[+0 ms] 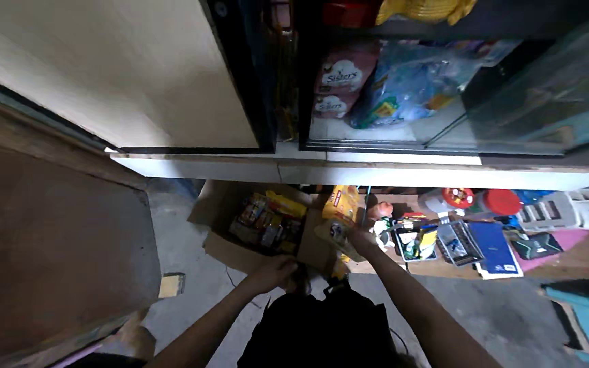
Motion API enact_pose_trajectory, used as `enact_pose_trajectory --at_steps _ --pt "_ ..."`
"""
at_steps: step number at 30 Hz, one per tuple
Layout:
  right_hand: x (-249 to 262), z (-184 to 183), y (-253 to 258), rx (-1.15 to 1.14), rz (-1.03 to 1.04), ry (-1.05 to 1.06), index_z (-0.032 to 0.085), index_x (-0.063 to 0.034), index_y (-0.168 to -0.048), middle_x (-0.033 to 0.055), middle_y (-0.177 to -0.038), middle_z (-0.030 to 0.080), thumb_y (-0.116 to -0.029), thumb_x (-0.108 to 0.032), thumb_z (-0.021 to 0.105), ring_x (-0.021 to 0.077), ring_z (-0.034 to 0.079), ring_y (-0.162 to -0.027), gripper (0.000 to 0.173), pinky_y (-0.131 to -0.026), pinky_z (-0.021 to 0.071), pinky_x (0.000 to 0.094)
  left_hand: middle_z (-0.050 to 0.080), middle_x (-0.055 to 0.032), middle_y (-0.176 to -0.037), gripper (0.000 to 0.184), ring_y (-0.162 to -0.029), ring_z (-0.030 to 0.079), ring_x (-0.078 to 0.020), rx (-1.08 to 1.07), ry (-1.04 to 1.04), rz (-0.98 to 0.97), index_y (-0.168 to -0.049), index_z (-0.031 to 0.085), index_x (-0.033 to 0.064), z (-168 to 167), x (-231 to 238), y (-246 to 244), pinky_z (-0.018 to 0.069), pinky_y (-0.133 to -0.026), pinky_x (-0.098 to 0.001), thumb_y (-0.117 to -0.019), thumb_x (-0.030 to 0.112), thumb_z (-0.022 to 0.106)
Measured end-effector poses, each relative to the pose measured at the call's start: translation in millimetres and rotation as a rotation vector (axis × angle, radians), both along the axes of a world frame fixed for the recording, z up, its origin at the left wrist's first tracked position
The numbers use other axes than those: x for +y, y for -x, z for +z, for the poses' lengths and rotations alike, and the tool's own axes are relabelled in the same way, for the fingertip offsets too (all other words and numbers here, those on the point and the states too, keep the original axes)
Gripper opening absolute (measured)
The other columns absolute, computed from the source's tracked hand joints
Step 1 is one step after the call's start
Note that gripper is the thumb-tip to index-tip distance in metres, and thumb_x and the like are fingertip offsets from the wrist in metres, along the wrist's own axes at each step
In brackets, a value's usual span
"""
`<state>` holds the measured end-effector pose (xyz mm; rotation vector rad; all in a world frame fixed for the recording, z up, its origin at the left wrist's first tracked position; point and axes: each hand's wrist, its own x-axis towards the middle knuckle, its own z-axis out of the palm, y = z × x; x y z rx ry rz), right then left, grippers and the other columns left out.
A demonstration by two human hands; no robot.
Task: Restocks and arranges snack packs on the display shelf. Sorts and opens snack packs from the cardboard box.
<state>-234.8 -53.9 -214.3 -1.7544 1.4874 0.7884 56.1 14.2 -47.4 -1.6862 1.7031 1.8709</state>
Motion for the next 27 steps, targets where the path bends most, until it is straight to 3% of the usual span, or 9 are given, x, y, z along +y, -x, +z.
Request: enact_pose_trajectory --at_steps 4,6,9,12,15,18,21,24,27 --pt "-6 34 12 -0.107 -0.157 0.050 0.055 -0.0016 -0.144 0.0290 -0.139 0.058 -0.1007 -0.022 0.062 0.0468 0.050 -0.135 0.048 -0.117 0.0287 0.0624 0.054 -0.0242 -0.144 0.047 -0.133 0.055 -0.0316 0.067 0.062 -0.023 -0.146 0.049 -0.0030 -8 -13 23 0.0401 -0.114 -0.0432 -0.1076 0.023 0.052" --pt "-4 57 24 -0.316 -0.367 0.154 0.053 -0.0035 -0.145 0.0288 -0.132 0.062 -0.0970 -0.025 0.070 0.0440 0.058 -0.127 0.055 -0.111 0.0403 0.0590 0.054 -0.0236 -0.145 0.048 -0.133 0.054 -0.0317 0.073 0.102 0.009 -0.145 0.050 -0.0023 -9 -18 38 0.0409 -0.114 -0.0440 -0.1058 0.024 0.056" --pt "14 90 34 -0.846 -0.718 0.321 0.063 0.0038 -0.129 0.0177 -0.111 0.070 -0.0892 -0.013 0.078 0.0191 0.069 -0.096 0.046 -0.090 0.0561 0.0368 0.051 -0.0236 -0.148 0.050 -0.135 0.053 -0.0324 0.138 0.206 0.160 -0.145 0.049 -0.0020 -7 -22 66 0.0416 -0.114 -0.0453 -0.1042 0.025 0.059" --pt "32 133 30 -1.197 -0.924 0.359 0.061 0.0085 -0.125 0.0087 -0.104 0.071 -0.0923 -0.001 0.067 0.0046 0.068 -0.086 0.035 -0.081 0.0581 0.0238 0.052 -0.0248 -0.146 0.051 -0.132 0.055 -0.0293 0.268 0.278 0.354 -0.147 0.045 -0.0051 8 -21 98 0.0441 -0.111 -0.0407 -0.1044 0.020 0.058" --pt "42 165 29 -1.326 -0.995 0.423 0.060 0.0070 -0.124 0.0010 -0.100 0.070 -0.1007 -0.003 0.051 0.0000 0.066 -0.084 0.027 -0.079 0.0560 0.0202 0.065 -0.0214 -0.121 0.037 -0.104 0.065 -0.0169 0.335 0.409 0.535 -0.133 0.056 -0.0102 28 -20 127 0.0526 -0.094 -0.0314 -0.1054 0.014 0.054" --pt "46 190 34 -1.448 -1.120 0.434 0.062 -0.0020 -0.109 -0.0061 -0.089 0.072 -0.1087 -0.009 0.032 -0.0017 0.068 -0.078 0.031 -0.074 0.0584 0.0189 0.067 -0.0171 -0.109 0.033 -0.095 0.062 -0.0088 0.354 0.553 0.631 -0.124 0.061 -0.0122 44 -24 143 0.0502 -0.087 -0.0258 -0.1070 0.013 0.049" --pt "48 205 41 -1.488 -1.104 0.557 0.066 -0.0038 -0.100 -0.0077 -0.082 0.072 -0.1082 -0.006 0.034 0.0005 0.069 -0.073 0.033 -0.071 0.0605 0.0211 0.067 -0.0197 -0.111 0.035 -0.095 0.062 -0.0079 0.378 0.685 0.650 -0.126 0.059 -0.0149 58 -25 152 0.0501 -0.087 -0.0246 -0.1073 0.011 0.045" --pt "50 214 43 -1.417 -1.040 0.748 0.064 -0.0008 -0.101 -0.0082 -0.072 0.067 -0.1064 -0.007 0.042 -0.0006 0.062 -0.056 0.023 -0.053 0.0561 0.0181 0.067 -0.0126 -0.087 0.033 -0.076 0.059 -0.0020 0.330 0.911 0.631 -0.113 0.065 -0.0148 61 -26 161 0.0493 -0.074 -0.0192 -0.1071 0.010 0.044" --pt "55 221 51 -1.411 -0.986 0.652 0.057 -0.0090 -0.095 -0.0111 -0.065 0.062 -0.1076 -0.016 0.038 -0.0013 0.059 -0.051 0.024 -0.050 0.0528 0.0171 0.065 -0.0123 -0.076 0.032 -0.066 0.058 -0.0057 0.256 1.110 0.598 -0.103 0.067 -0.0140 69 -31 167 0.0495 -0.065 -0.0208 -0.1060 0.009 0.046"
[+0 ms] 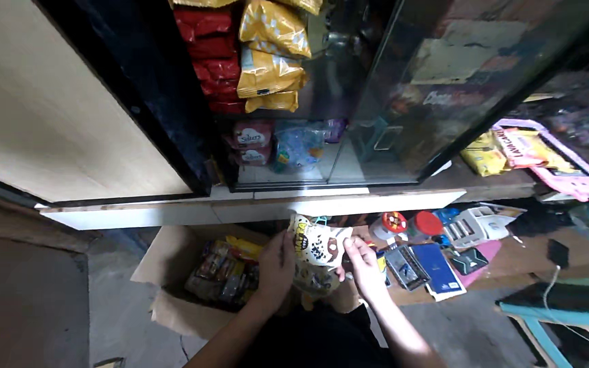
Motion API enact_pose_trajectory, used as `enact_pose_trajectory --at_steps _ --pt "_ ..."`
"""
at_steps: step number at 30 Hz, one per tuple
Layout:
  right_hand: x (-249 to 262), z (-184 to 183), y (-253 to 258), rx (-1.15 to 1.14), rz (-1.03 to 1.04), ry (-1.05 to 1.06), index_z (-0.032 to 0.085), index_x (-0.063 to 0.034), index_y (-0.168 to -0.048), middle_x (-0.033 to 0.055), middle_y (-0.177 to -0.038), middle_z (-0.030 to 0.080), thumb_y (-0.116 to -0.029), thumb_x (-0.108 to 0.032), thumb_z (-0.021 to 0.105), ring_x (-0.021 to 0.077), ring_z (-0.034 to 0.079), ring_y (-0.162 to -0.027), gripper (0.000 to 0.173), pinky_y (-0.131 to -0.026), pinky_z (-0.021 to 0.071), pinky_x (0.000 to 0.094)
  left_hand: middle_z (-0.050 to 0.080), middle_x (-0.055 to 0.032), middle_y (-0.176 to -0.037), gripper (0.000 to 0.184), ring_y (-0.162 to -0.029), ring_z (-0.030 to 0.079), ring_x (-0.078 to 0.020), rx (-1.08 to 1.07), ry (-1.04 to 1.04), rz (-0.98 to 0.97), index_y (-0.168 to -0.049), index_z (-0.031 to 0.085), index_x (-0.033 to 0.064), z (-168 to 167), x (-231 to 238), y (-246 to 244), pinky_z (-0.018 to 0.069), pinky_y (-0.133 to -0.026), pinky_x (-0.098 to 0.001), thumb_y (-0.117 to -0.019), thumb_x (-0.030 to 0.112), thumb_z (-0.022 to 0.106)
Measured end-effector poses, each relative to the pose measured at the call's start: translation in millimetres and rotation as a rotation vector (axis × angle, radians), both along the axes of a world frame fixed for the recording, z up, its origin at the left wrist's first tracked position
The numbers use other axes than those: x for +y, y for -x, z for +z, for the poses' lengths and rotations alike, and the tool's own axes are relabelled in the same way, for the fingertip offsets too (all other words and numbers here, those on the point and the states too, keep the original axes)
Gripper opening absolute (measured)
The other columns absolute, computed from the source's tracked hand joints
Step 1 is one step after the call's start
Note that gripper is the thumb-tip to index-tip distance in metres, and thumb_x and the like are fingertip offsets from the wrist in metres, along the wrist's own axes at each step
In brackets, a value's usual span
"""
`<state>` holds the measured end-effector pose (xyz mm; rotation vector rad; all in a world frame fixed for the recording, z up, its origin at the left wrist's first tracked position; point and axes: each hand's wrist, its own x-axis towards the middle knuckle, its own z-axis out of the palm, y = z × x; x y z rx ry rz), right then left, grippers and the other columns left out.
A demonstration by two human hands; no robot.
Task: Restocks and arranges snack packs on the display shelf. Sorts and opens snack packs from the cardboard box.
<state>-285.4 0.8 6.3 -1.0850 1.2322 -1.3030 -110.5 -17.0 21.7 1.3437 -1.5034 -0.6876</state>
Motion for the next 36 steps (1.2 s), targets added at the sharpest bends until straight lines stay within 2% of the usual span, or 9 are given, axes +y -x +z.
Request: enact_pose_trajectory --at_steps 5,16,20,24,27,29,31,33,36 --pt "9 -1 13 0.059 0.153 0.154 0.065 -0.0116 -0.080 -0.0127 -0.068 0.068 -0.1061 -0.022 0.044 -0.0041 0.062 -0.056 0.035 -0.054 0.0532 0.0150 0.069 -0.0189 -0.081 0.026 -0.070 0.066 -0.0161 -0.143 0.206 0.016 -0.097 0.070 -0.0117 13 -8 1 0.0547 -0.069 -0.0260 -0.1011 0.005 0.051" --pt "4 4 23 -0.004 0.359 0.312 0.071 -0.0130 -0.093 -0.0159 -0.073 0.069 -0.0923 -0.006 0.067 -0.0089 0.061 -0.061 0.008 -0.058 0.0517 0.0104 0.060 -0.0046 -0.070 0.031 -0.060 0.050 0.0032 -0.068 0.139 -0.153 -0.092 0.070 -0.0081 58 -20 -17 0.0422 -0.059 -0.0118 -0.1039 0.011 0.049" --pt "-3 11 26 0.011 0.316 0.351 0.073 -0.0139 -0.094 -0.0139 -0.079 0.073 -0.0879 -0.007 0.071 -0.0050 0.067 -0.067 0.010 -0.064 0.0576 0.0147 0.061 -0.0083 -0.069 0.030 -0.058 0.050 -0.0015 -0.111 0.237 -0.191 -0.091 0.069 -0.0092 64 -23 -16 0.0432 -0.057 -0.0141 -0.1029 0.010 0.050" --pt "-10 30 24 -0.079 0.341 0.385 0.062 -0.0186 -0.131 -0.0132 -0.109 0.073 -0.0854 -0.033 0.080 -0.0002 0.071 -0.077 0.051 -0.066 0.0622 0.0208 0.063 -0.0117 -0.075 0.027 -0.067 0.057 -0.0077 -0.156 0.379 -0.242 -0.091 0.069 -0.0066 79 -31 -18 0.0477 -0.066 -0.0168 -0.1020 0.010 0.051" --pt "-13 56 6 -0.093 0.247 0.500 0.031 -0.0160 -0.150 -0.0133 -0.107 0.074 -0.0873 -0.018 0.076 -0.0004 0.071 -0.071 0.077 -0.057 0.0603 0.0187 0.067 -0.0130 -0.080 0.028 -0.073 0.061 -0.0081 -0.138 0.457 -0.219 -0.093 0.071 -0.0067 91 -43 -18 0.0502 -0.072 -0.0181 -0.1025 0.011 0.051" --pt "-18 72 -4 0.038 0.142 0.694 0.030 -0.0230 -0.154 -0.0181 -0.114 0.072 -0.0921 -0.014 0.073 -0.0053 0.070 -0.083 0.076 -0.066 0.0602 0.0142 0.069 -0.0125 -0.083 0.028 -0.077 0.063 -0.0065 -0.106 0.515 -0.161 -0.095 0.072 -0.0068 97 -55 -16 0.0512 -0.076 -0.0178 -0.1021 0.012 0.053" --pt "-26 89 -8 0.295 0.019 0.910 0.054 -0.0215 -0.143 -0.0125 -0.122 0.070 -0.0996 -0.021 0.067 -0.0080 0.066 -0.099 0.045 -0.082 0.0559 0.0105 0.071 -0.0119 -0.087 0.027 -0.081 0.064 -0.0043 -0.056 0.515 -0.121 -0.098 0.073 -0.0069 102 -65 -13 0.0520 -0.078 -0.0174 -0.1018 0.012 0.053" --pt "-32 112 -13 0.498 -0.097 1.045 0.069 -0.0042 -0.116 0.0061 -0.100 0.072 -0.0991 -0.014 0.062 -0.0025 0.065 -0.086 0.021 -0.076 0.0528 0.0095 0.071 -0.0091 -0.093 0.028 -0.084 0.064 -0.0010 0.018 0.411 -0.114 -0.108 0.071 -0.0054 112 -70 -9 0.0522 -0.078 -0.0178 -0.1049 0.013 0.050" --pt "-32 139 -18 0.656 -0.222 1.047 0.070 0.0072 -0.107 0.0133 -0.092 0.074 -0.0937 -0.007 0.063 -0.0020 0.063 -0.072 0.021 -0.066 0.0505 0.0081 0.070 -0.0051 -0.103 0.033 -0.090 0.065 0.0000 0.170 0.241 -0.134 -0.125 0.065 -0.0011 126 -77 -2 0.0540 -0.082 -0.0221 -0.1089 0.016 0.041"
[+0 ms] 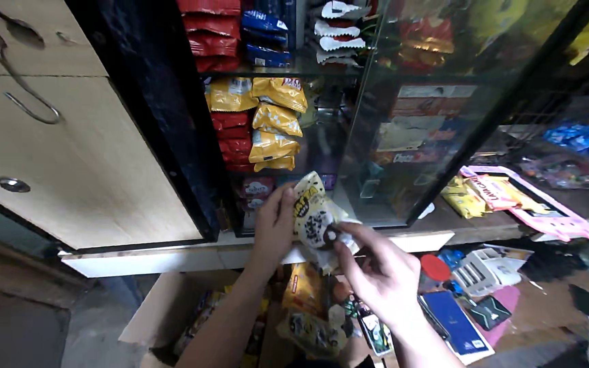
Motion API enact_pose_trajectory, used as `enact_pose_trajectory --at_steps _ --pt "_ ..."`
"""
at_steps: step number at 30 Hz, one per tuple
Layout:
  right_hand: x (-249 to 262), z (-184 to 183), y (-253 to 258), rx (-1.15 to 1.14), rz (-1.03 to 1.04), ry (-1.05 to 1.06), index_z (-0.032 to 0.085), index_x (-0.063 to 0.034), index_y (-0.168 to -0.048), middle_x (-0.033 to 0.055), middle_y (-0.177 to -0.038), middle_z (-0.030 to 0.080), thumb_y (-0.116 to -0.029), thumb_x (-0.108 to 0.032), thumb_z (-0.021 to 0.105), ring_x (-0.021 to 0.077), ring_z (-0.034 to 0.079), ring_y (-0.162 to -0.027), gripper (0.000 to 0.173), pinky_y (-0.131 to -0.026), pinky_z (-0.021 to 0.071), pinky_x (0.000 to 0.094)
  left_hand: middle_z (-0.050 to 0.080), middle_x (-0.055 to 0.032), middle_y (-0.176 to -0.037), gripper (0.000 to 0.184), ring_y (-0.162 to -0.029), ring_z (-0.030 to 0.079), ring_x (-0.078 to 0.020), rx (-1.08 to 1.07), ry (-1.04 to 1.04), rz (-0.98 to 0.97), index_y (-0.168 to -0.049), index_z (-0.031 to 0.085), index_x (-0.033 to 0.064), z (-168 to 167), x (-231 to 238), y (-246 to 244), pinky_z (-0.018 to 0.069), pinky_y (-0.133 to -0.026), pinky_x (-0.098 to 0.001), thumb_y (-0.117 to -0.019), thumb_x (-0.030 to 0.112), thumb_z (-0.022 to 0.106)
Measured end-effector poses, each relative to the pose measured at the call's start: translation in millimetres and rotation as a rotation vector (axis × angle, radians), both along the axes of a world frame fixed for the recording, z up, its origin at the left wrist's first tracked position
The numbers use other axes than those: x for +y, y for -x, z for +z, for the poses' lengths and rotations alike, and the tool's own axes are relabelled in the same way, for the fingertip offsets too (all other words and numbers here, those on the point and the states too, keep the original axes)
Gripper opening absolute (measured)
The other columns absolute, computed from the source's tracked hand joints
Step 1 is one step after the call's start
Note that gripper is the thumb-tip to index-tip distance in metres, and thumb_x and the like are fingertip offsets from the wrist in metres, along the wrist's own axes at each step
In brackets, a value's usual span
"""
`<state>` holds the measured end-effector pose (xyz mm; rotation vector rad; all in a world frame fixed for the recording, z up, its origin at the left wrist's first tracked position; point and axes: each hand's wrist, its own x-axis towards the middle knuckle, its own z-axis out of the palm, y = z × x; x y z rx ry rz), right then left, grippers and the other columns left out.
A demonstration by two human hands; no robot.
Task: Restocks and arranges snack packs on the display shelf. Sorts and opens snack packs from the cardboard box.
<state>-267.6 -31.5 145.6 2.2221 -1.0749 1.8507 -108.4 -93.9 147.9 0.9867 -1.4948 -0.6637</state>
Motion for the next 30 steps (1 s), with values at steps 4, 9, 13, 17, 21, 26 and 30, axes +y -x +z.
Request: enact_pose_trajectory --at_steps 4,9,13,17,21,26,30 --pt "-2 21 -5 0.022 -0.198 0.046 0.072 0.0074 -0.100 0.0126 -0.083 0.073 -0.0934 -0.009 0.065 0.0010 0.066 -0.069 0.019 -0.068 0.0530 0.0097 0.064 -0.0123 -0.120 0.042 -0.099 0.065 -0.0084 0.126 -0.108 -0.066 -0.143 0.049 -0.0017 -3 -4 7 0.0550 -0.086 -0.0295 -0.1094 0.020 0.036" --pt "-23 44 -20 0.207 -0.452 0.102 0.073 0.0048 -0.103 0.0145 -0.082 0.073 -0.0924 -0.007 0.066 0.0188 0.069 -0.064 0.018 -0.060 0.0564 0.0264 0.063 -0.0146 -0.113 0.042 -0.086 0.068 -0.0095 0.175 -0.196 -0.124 -0.143 0.044 -0.0059 -8 3 13 0.0590 -0.075 -0.0273 -0.1092 0.016 0.035" --pt "-60 67 -32 0.348 -0.480 -0.145 0.066 0.0099 -0.112 0.0232 -0.091 0.071 -0.1012 -0.007 0.057 0.0360 0.072 -0.072 0.022 -0.060 0.0588 0.0447 0.067 -0.0116 -0.107 0.038 -0.080 0.069 -0.0079 0.196 -0.234 -0.114 -0.137 0.048 -0.0091 -17 5 11 0.0596 -0.071 -0.0250 -0.1078 0.011 0.036" --pt "-94 92 -53 0.418 -0.564 -0.497 0.060 0.0127 -0.117 0.0281 -0.107 0.068 -0.1032 -0.002 0.049 0.0405 0.072 -0.093 0.023 -0.074 0.0583 0.0478 0.069 -0.0075 -0.103 0.034 -0.079 0.068 -0.0061 0.205 -0.286 -0.119 -0.131 0.051 -0.0097 -26 8 10 0.0578 -0.071 -0.0227 -0.1074 0.011 0.037" --pt "-114 105 -66 0.234 -0.564 -0.754 0.054 0.0108 -0.126 0.0266 -0.121 0.064 -0.1026 -0.002 0.051 0.0365 0.069 -0.109 0.027 -0.088 0.0568 0.0460 0.069 -0.0063 -0.101 0.034 -0.078 0.068 -0.0054 0.199 -0.307 -0.153 -0.129 0.053 -0.0091 -38 15 8 0.0582 -0.071 -0.0224 -0.1074 0.012 0.037" --pt "-131 91 -69 -0.117 -0.484 -0.784 0.055 0.0116 -0.126 0.0265 -0.124 0.063 -0.0999 -0.005 0.059 0.0353 0.066 -0.115 0.032 -0.098 0.0530 0.0456 0.069 -0.0061 -0.100 0.033 -0.079 0.066 -0.0035 0.163 -0.318 -0.163 -0.127 0.058 -0.0084 -51 25 4 0.0562 -0.071 -0.0209 -0.1069 0.012 0.041" --pt "-139 91 -63 -0.217 -0.491 -0.794 0.055 0.0112 -0.130 0.0292 -0.130 0.060 -0.0988 -0.010 0.063 0.0375 0.060 -0.124 0.038 -0.104 0.0485 0.0473 0.068 -0.0056 -0.099 0.033 -0.079 0.064 -0.0029 0.155 -0.336 -0.152 -0.127 0.057 -0.0083 -59 30 -3 0.0545 -0.071 -0.0200 -0.1067 0.011 0.040"
